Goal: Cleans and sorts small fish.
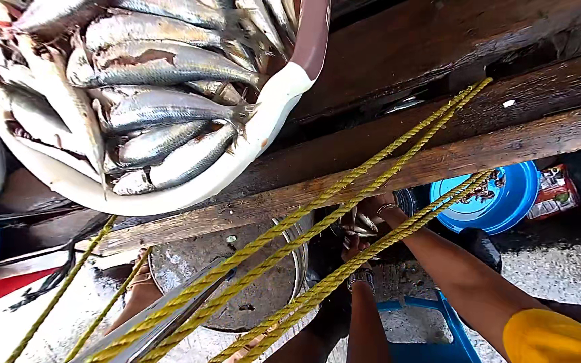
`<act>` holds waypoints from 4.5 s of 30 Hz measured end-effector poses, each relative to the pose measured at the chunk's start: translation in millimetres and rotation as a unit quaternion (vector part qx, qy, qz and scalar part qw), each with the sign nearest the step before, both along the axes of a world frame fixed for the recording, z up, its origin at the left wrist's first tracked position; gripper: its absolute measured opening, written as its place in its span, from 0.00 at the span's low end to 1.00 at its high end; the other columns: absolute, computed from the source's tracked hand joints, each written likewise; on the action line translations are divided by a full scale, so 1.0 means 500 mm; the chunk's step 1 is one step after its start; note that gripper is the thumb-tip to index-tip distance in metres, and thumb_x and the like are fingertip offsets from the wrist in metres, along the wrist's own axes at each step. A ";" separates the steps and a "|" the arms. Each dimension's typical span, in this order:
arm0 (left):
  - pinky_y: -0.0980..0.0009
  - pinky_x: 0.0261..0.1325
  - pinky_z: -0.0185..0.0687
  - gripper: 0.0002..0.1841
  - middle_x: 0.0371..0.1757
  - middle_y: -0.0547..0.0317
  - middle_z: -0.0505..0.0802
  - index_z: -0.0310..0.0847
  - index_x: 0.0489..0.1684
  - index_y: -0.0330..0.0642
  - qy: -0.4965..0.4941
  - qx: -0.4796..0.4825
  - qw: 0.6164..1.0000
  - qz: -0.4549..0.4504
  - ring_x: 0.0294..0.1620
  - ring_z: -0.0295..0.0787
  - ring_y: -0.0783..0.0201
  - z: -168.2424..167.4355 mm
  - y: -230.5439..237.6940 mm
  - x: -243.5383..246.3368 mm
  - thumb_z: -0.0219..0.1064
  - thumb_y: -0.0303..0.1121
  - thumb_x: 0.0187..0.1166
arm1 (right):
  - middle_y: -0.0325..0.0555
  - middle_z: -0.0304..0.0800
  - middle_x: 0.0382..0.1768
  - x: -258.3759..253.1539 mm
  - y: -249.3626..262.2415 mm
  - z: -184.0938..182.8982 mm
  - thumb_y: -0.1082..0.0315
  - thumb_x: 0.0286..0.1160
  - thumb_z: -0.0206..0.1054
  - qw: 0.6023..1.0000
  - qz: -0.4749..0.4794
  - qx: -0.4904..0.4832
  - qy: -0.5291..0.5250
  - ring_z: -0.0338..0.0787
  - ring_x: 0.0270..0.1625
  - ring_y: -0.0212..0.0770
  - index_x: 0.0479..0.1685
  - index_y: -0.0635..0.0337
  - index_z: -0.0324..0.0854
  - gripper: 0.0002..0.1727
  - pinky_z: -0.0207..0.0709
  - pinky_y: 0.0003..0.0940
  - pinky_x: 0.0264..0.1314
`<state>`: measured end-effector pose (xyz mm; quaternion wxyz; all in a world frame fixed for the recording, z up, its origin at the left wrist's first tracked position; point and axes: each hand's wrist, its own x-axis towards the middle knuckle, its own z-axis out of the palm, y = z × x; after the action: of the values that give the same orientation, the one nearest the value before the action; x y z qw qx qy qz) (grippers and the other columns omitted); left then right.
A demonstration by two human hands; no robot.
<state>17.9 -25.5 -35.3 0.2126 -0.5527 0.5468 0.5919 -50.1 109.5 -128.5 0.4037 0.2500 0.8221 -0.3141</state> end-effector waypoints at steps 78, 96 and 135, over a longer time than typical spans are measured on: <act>0.56 0.56 0.82 0.18 0.43 0.44 0.90 0.85 0.53 0.30 0.267 0.048 0.789 -0.552 0.43 0.87 0.57 0.266 0.024 -0.033 0.61 0.40 0.90 | 0.48 0.87 0.28 0.148 0.057 0.479 0.82 0.78 0.66 0.878 -0.347 -0.276 0.180 0.86 0.24 0.36 0.41 0.74 0.83 0.02 0.86 0.30 0.32; 0.48 0.64 0.80 0.19 0.52 0.35 0.91 0.83 0.58 0.27 0.207 -0.012 0.893 -0.399 0.54 0.88 0.47 0.210 -0.013 -0.032 0.59 0.38 0.91 | 0.55 0.90 0.36 0.154 0.053 0.482 0.81 0.79 0.65 0.940 -0.181 -0.265 0.113 0.92 0.30 0.40 0.44 0.75 0.83 0.04 0.90 0.33 0.39; 0.69 0.18 0.79 0.14 0.23 0.53 0.83 0.79 0.51 0.30 0.028 0.046 0.986 -0.158 0.15 0.77 0.64 0.053 -0.023 -0.022 0.76 0.24 0.73 | 0.70 0.56 0.90 0.130 -0.023 0.121 0.75 0.89 0.50 0.983 0.175 -0.001 -0.063 0.57 0.91 0.72 0.90 0.68 0.59 0.29 0.57 0.69 0.87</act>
<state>6.7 -36.8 -8.7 0.3132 -0.4321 0.6056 0.5902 14.9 97.8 -68.0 0.5040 0.1211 0.8255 -0.2233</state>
